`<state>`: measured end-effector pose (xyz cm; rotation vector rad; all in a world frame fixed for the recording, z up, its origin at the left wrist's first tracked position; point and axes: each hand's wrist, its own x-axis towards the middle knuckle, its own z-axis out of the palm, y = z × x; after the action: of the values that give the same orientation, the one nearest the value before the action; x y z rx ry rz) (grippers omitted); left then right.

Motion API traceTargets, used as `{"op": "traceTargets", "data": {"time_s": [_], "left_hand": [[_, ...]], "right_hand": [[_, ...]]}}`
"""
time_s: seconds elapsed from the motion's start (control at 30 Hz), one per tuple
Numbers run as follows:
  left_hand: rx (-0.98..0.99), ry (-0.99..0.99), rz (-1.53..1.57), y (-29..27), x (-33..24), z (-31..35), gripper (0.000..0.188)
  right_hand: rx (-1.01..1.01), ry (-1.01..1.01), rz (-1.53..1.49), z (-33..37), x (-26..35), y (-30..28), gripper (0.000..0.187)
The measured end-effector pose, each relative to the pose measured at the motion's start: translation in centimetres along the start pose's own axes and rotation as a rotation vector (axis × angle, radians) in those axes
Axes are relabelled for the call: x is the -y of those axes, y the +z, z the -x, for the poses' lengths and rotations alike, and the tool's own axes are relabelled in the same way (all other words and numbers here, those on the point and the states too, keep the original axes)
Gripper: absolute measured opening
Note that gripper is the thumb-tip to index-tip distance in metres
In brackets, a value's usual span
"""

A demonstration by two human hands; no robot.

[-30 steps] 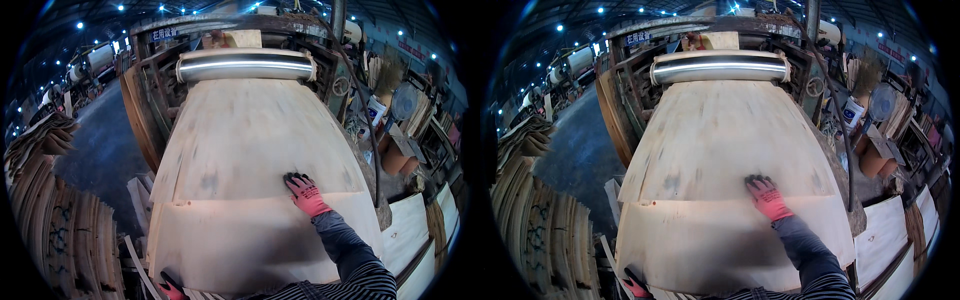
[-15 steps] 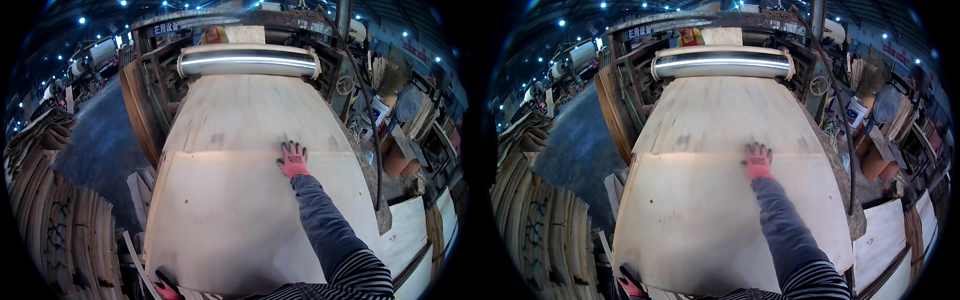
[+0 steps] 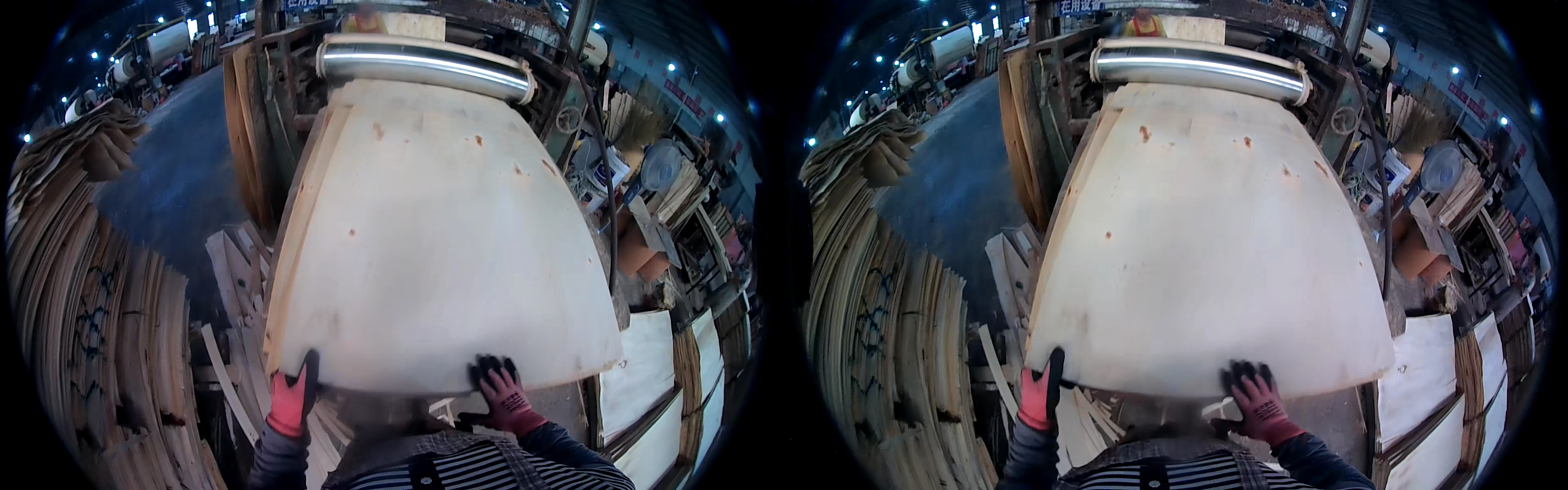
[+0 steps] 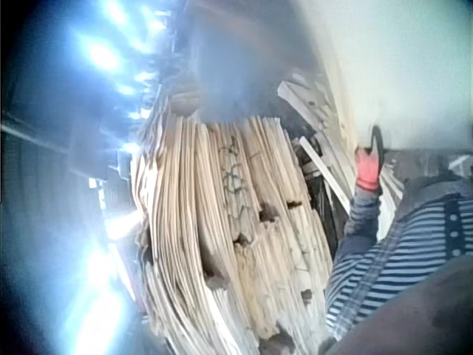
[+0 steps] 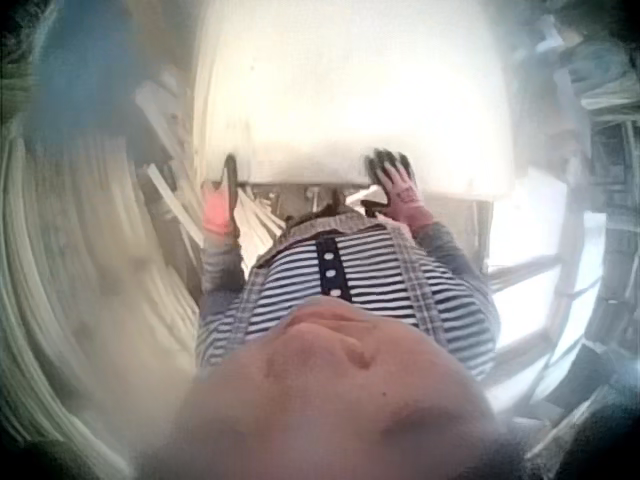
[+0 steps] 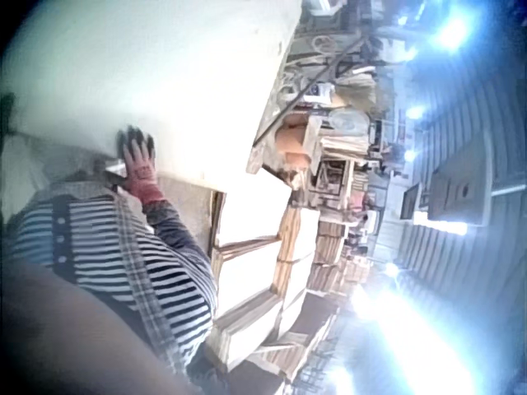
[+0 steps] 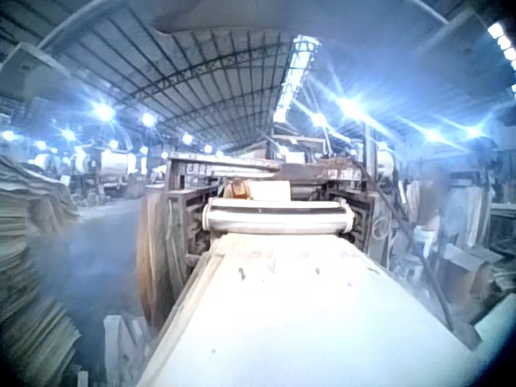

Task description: The person repeatedly picks up large wooden boards from a stack, places them onto a roller press, and removes them after processing. The person handles each board one at a time, moving between the stack and the machine throughout the clip.

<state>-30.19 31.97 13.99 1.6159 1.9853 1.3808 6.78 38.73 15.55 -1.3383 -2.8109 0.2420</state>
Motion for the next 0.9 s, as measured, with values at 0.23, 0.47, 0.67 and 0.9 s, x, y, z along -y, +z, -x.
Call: {"op": "traceTargets", "data": {"time_s": [0.23, 0.47, 0.67, 0.9], "left_hand": [[-0.089, -0.417, 0.727, -6.7, -7.3, 2.5, 0.025], [-0.23, -0.23, 0.963, -7.3, -4.8, 0.8, 0.048], [0.031, -0.071, 0.698, -4.5, -2.3, -6.6, 0.043], [0.029, -0.182, -0.523, 0.0, 6.0, -0.5, 0.078]], "right_hand": [[-0.557, 0.109, 0.099, 4.8, 3.5, -3.2, 0.057], [-0.603, -0.01, 0.227, 3.9, 4.2, -8.0, 0.047], [-0.539, 0.0, 0.224, -8.2, -0.1, -12.5, 0.052], [-0.639, -0.078, 0.149, -22.3, -7.4, -9.5, 0.043]]}}
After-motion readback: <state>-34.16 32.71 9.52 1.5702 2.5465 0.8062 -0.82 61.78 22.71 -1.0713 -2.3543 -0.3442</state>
